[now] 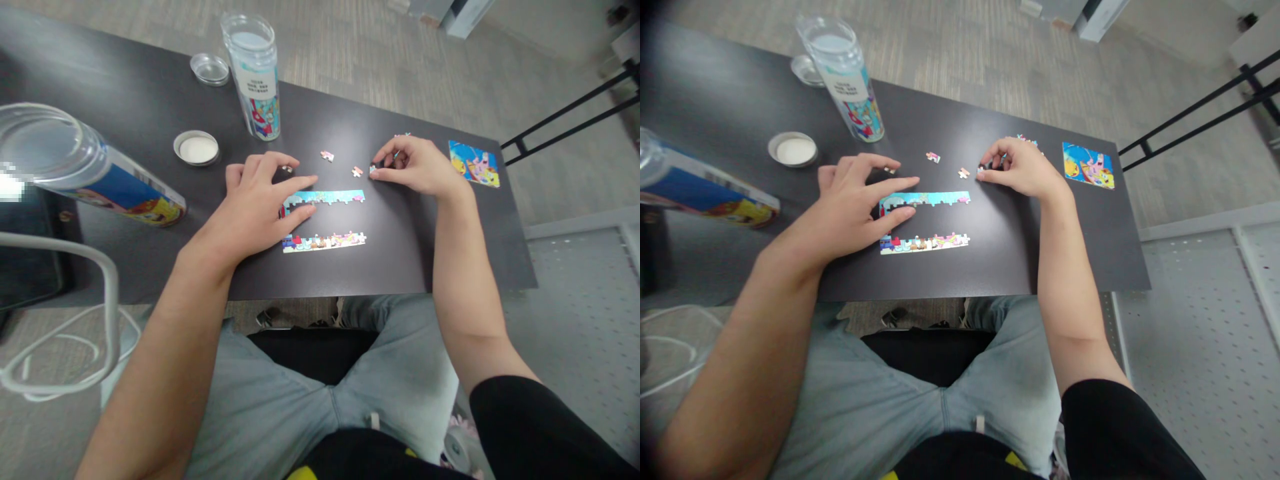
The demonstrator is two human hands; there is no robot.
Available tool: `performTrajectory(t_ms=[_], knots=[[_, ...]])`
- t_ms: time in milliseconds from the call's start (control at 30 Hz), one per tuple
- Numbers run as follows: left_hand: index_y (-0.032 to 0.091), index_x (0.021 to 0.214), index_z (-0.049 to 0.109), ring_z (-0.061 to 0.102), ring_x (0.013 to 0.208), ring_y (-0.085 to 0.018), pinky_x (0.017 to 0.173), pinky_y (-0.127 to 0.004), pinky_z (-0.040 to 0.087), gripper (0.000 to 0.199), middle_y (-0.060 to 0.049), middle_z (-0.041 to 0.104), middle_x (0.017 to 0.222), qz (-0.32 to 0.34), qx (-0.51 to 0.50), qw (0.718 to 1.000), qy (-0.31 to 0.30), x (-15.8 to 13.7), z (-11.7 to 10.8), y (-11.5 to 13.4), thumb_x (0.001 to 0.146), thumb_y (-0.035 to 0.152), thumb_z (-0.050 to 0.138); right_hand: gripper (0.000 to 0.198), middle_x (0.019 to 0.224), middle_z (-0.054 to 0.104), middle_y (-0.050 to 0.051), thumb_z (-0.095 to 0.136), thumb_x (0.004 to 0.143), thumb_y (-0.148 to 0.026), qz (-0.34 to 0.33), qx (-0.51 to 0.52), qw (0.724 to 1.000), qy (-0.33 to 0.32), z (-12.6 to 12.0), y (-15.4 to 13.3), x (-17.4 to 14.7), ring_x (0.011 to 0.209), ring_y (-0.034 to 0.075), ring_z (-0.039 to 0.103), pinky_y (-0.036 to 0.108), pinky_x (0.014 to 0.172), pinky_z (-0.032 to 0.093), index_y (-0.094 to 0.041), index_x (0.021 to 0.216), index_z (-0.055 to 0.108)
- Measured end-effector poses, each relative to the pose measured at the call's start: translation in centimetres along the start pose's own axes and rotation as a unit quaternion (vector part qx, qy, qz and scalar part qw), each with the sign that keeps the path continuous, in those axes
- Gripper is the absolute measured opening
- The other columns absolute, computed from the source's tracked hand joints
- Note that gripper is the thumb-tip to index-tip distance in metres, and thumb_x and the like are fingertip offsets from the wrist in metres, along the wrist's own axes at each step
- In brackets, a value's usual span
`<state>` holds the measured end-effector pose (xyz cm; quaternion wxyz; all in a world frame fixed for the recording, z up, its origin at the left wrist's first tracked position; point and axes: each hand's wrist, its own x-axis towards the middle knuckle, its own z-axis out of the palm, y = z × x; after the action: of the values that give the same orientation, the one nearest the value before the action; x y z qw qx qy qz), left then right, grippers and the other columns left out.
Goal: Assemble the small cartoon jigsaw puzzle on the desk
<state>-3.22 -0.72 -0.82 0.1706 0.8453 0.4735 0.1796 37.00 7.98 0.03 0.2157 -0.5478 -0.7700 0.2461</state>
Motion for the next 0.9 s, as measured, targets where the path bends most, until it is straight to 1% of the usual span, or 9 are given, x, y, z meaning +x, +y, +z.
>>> performTrajectory(t_ms=[67,167,300,433,533,600,667,767,900], knots=[[0.03,0.177,0.081,0.058,0.17,-0.052,0.137,-0.077,0.045,0.055,-0.019,0.069,0.186,-0.018,0.002,1.0,0.009,0.1,-0.1,-0.2,0.125,0.046,0.071,0.039,0.099,0.081,0.006,0.114,0.086,-0.061,-0.008,0.008,1.0,-0.009,0.1,-0.3,0.1,0.078,0.024,0.059,0.046,0.077,0.054,-0.031,0.104,0.096],[0.029,0.178,0.077,0.06,0.168,-0.055,0.137,-0.078,0.047,0.06,-0.021,0.071,0.181,-0.04,0.0,0.999,0.014,0.2,-0.3,-0.6,0.121,0.049,0.072,0.038,0.097,0.08,0.006,0.114,0.085,-0.063,-0.017,0.018,0.999,-0.022,0.4,-0.6,0.3,0.08,0.025,0.061,0.047,0.079,0.054,-0.032,0.1,0.097],[0.029,0.181,0.073,0.062,0.168,-0.055,0.139,-0.078,0.047,0.063,-0.021,0.071,0.182,-0.057,0.002,0.998,0.002,0.3,-0.7,-0.9,0.122,0.052,0.068,0.039,0.095,0.081,0.005,0.114,0.084,-0.059,-0.005,0.048,0.998,-0.038,0.6,-1.2,0.3,0.08,0.025,0.061,0.046,0.08,0.052,-0.031,0.099,0.091],[0.035,0.179,0.075,0.062,0.169,-0.053,0.14,-0.078,0.047,0.058,-0.017,0.073,0.182,-0.067,-0.001,0.998,0.009,0.4,-1.0,-0.9,0.125,0.052,0.062,0.031,0.103,0.085,0.006,0.108,0.087,-0.051,-0.015,0.044,0.998,-0.035,0.7,-1.1,0.2,0.083,0.026,0.064,0.046,0.082,0.053,-0.03,0.099,0.087],[0.036,0.173,0.08,0.063,0.167,-0.054,0.139,-0.08,0.047,0.054,-0.017,0.075,0.179,-0.065,-0.006,0.998,0.023,0.4,-0.9,-1.2,0.124,0.052,0.064,0.029,0.106,0.086,0.006,0.106,0.088,-0.049,-0.027,0.025,0.999,-0.023,0.9,-0.8,0.2,0.087,0.027,0.068,0.047,0.083,0.054,-0.03,0.1,0.087],[0.034,0.169,0.084,0.063,0.165,-0.055,0.138,-0.081,0.047,0.053,-0.019,0.076,0.177,-0.062,-0.007,0.997,0.037,0.5,-0.7,-1.5,0.123,0.052,0.066,0.033,0.103,0.086,0.005,0.107,0.087,-0.051,-0.023,0.035,0.999,-0.022,1.0,-0.7,0.2,0.085,0.027,0.068,0.047,0.081,0.054,-0.031,0.1,0.085],[0.033,0.166,0.086,0.063,0.164,-0.056,0.137,-0.081,0.047,0.052,-0.02,0.076,0.177,-0.055,-0.008,0.997,0.05,0.4,-0.4,-1.7,0.121,0.053,0.069,0.039,0.099,0.086,0.004,0.11,0.087,-0.059,-0.016,0.062,0.998,-0.029,1.2,-0.8,0.2,0.083,0.027,0.068,0.047,0.078,0.056,-0.033,0.099,0.083],[0.034,0.165,0.087,0.061,0.164,-0.056,0.137,-0.08,0.047,0.053,-0.019,0.076,0.176,-0.044,-0.014,0.997,0.059,0.4,-0.1,-1.9,0.117,0.052,0.075,0.046,0.098,0.087,0.004,0.11,0.088,-0.069,-0.018,0.102,0.994,-0.035,1.5,-0.9,0.2,0.089,0.029,0.073,0.048,0.082,0.062,-0.035,0.102,0.082],[0.033,0.167,0.086,0.061,0.165,-0.055,0.138,-0.08,0.046,0.053,-0.019,0.077,0.175,-0.046,-0.018,0.998,0.047,0.6,-0.2,-1.6,0.118,0.05,0.073,0.039,0.104,0.088,0.005,0.104,0.093,-0.065,-0.031,0.075,0.996,-0.023,1.8,-0.6,0.4,0.091,0.029,0.074,0.049,0.086,0.061,-0.034,0.108,0.085]])
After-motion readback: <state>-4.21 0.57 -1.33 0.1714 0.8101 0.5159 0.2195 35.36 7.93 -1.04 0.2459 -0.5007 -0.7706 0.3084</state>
